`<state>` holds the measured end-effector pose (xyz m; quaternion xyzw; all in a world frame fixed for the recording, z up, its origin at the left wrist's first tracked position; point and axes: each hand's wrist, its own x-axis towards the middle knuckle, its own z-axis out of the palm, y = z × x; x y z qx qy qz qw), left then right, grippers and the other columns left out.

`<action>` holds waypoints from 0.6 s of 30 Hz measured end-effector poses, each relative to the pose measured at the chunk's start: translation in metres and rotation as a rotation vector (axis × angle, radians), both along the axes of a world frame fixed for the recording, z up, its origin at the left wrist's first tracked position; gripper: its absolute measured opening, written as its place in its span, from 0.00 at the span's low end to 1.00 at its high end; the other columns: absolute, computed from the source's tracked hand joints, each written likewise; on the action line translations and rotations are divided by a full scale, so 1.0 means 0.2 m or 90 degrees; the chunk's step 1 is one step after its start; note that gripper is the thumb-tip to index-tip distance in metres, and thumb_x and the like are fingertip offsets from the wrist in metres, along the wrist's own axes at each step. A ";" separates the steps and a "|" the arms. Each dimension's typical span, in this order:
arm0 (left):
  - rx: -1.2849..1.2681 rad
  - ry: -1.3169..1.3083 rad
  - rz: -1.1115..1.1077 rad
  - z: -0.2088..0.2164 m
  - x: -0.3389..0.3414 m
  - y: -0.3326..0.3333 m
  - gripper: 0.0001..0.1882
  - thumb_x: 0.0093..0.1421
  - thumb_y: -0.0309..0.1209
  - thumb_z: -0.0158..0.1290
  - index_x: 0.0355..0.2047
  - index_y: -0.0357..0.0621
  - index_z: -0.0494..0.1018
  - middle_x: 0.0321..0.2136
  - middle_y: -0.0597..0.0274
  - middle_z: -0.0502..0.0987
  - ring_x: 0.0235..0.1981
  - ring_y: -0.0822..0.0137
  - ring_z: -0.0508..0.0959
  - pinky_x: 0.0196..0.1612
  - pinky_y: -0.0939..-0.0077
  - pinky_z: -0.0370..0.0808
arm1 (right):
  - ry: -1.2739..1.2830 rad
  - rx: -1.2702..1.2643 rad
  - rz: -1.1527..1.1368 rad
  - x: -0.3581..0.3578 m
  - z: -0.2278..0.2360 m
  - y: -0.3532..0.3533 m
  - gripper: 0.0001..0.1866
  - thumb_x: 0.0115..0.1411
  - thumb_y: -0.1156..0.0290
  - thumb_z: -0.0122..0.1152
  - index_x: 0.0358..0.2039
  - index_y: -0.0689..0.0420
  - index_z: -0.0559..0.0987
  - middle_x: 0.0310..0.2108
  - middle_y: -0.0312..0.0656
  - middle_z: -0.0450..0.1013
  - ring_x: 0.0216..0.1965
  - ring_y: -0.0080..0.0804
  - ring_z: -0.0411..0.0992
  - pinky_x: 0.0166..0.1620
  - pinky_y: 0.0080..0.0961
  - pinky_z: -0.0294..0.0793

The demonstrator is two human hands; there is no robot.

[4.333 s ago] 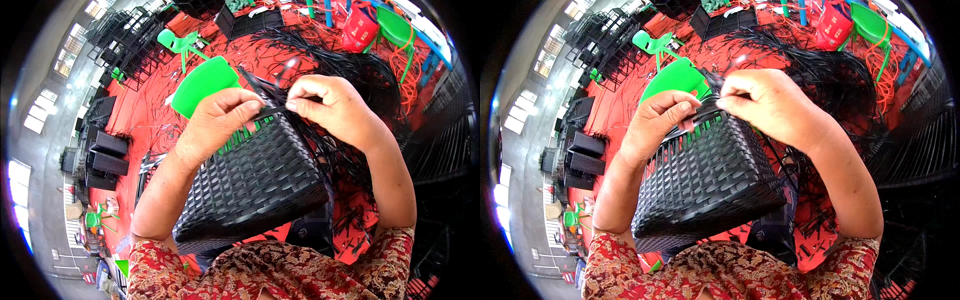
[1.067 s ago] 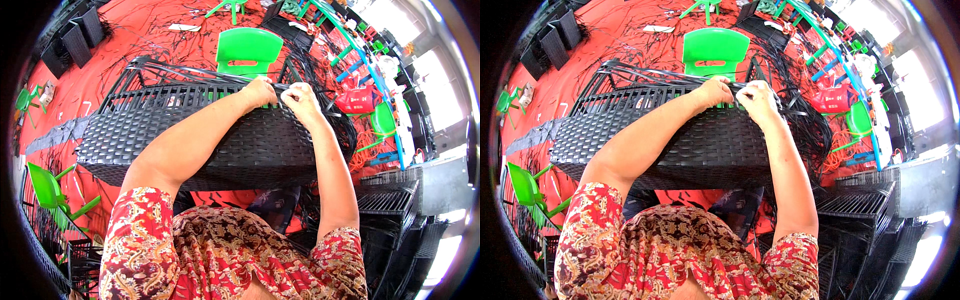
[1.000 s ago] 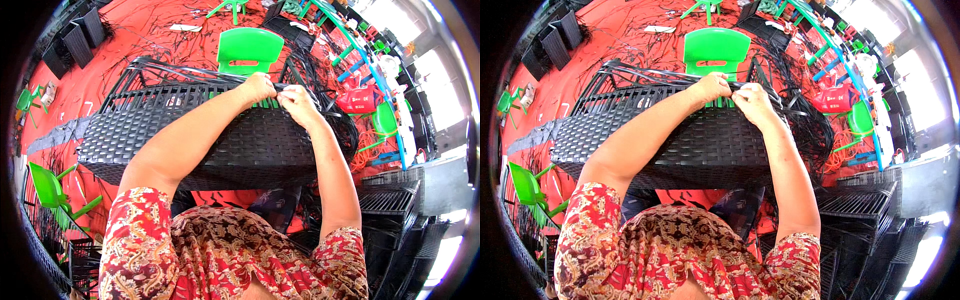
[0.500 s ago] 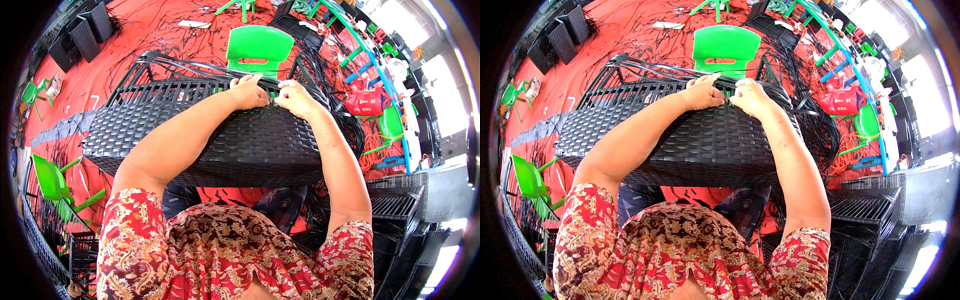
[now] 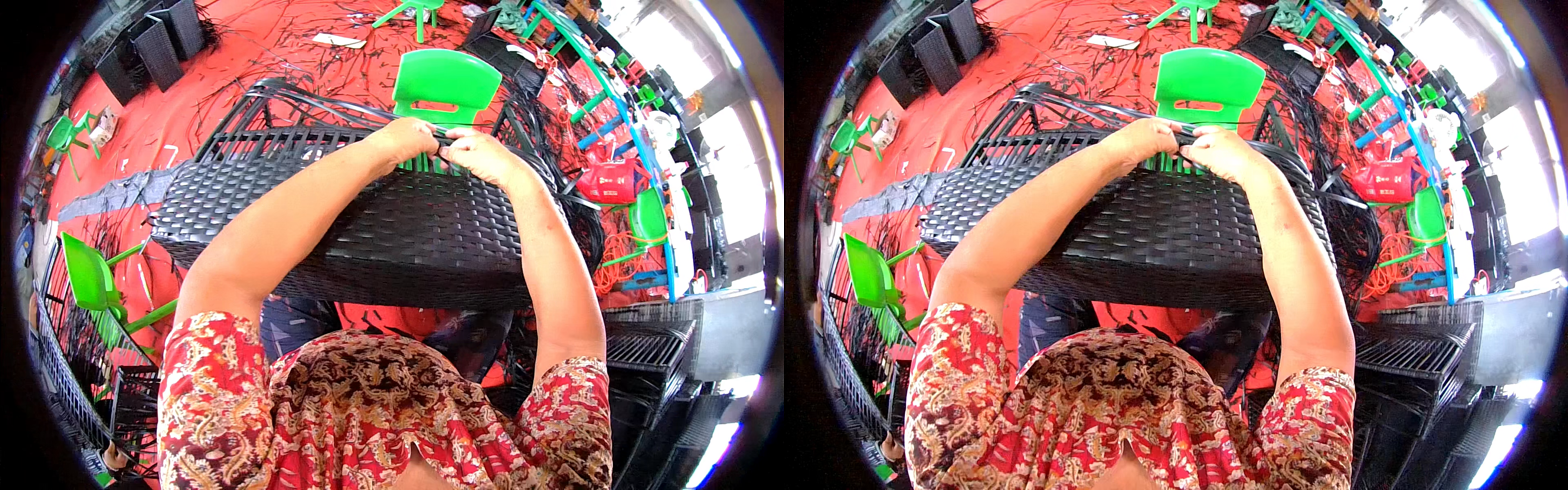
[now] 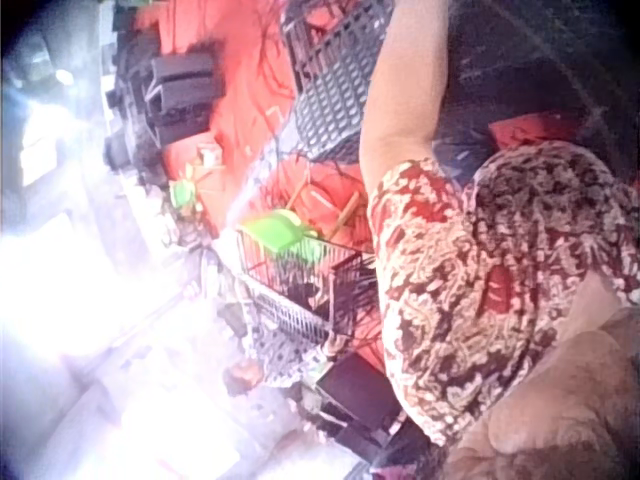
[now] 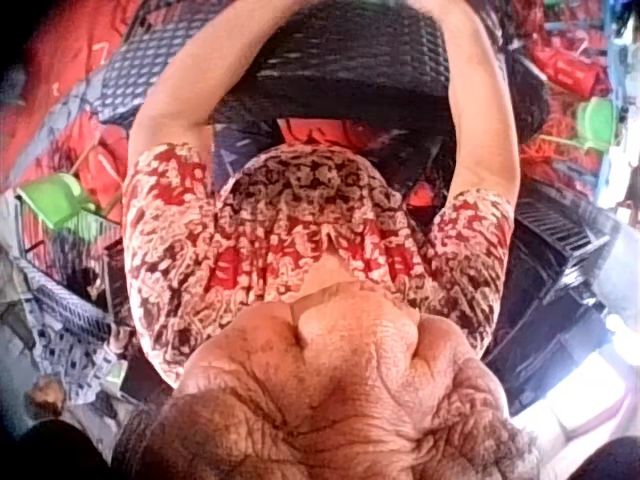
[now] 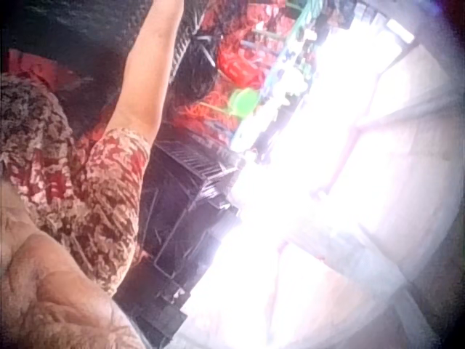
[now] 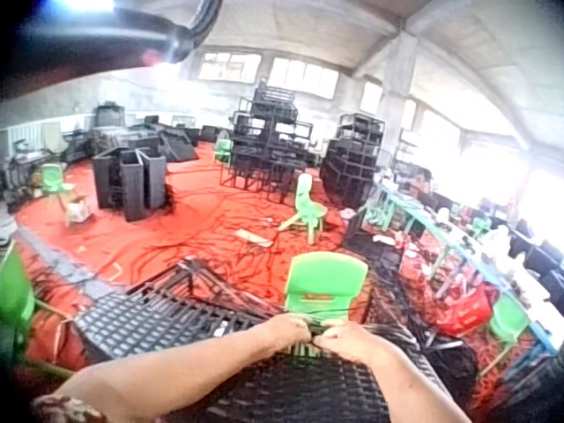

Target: The person weaves black plastic strips into the frame of a wicker chair seat. They repeatedly thread the strips through the frame and press them down to secure the weave, working on the same chair throughout the clip.

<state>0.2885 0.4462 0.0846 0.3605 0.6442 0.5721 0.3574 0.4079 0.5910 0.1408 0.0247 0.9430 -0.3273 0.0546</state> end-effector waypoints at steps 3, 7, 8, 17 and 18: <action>-0.087 0.295 0.018 -0.03 -0.02 -0.09 0.11 0.45 0.37 0.56 0.24 0.42 0.78 0.48 0.48 0.68 0.53 0.58 0.64 0.55 0.65 0.57 | 0.050 -0.031 -0.050 0.01 -0.06 -0.03 0.14 0.52 0.59 0.57 0.23 0.58 0.80 0.41 0.47 0.72 0.52 0.37 0.64 0.51 0.28 0.61; -0.235 0.603 -0.001 0.04 0.08 -0.15 0.12 0.48 0.43 0.54 0.29 0.52 0.79 0.55 0.51 0.63 0.58 0.54 0.58 0.57 0.54 0.54 | -0.028 -0.064 -0.123 0.00 -0.05 -0.04 0.14 0.49 0.62 0.60 0.20 0.60 0.78 0.43 0.48 0.71 0.48 0.36 0.67 0.47 0.27 0.64; -0.270 0.580 -0.029 0.03 0.09 -0.12 0.12 0.48 0.43 0.53 0.32 0.59 0.79 0.59 0.55 0.58 0.61 0.55 0.55 0.58 0.48 0.50 | -0.015 -0.033 -0.095 0.00 -0.06 -0.03 0.14 0.50 0.62 0.61 0.19 0.61 0.77 0.46 0.49 0.69 0.47 0.35 0.67 0.47 0.26 0.64; -0.246 0.353 -0.035 0.02 0.06 -0.10 0.09 0.47 0.40 0.56 0.27 0.55 0.79 0.48 0.58 0.70 0.60 0.62 0.57 0.60 0.61 0.46 | 0.048 0.078 -0.049 0.00 -0.11 -0.06 0.11 0.53 0.63 0.60 0.23 0.57 0.77 0.53 0.53 0.63 0.54 0.40 0.62 0.53 0.31 0.60; -0.228 0.312 -0.039 0.01 0.05 -0.10 0.08 0.47 0.39 0.57 0.25 0.52 0.79 0.43 0.60 0.73 0.58 0.63 0.59 0.60 0.64 0.47 | 0.070 0.099 -0.039 -0.01 -0.13 -0.05 0.10 0.53 0.62 0.60 0.25 0.56 0.78 0.53 0.53 0.63 0.54 0.40 0.61 0.54 0.31 0.60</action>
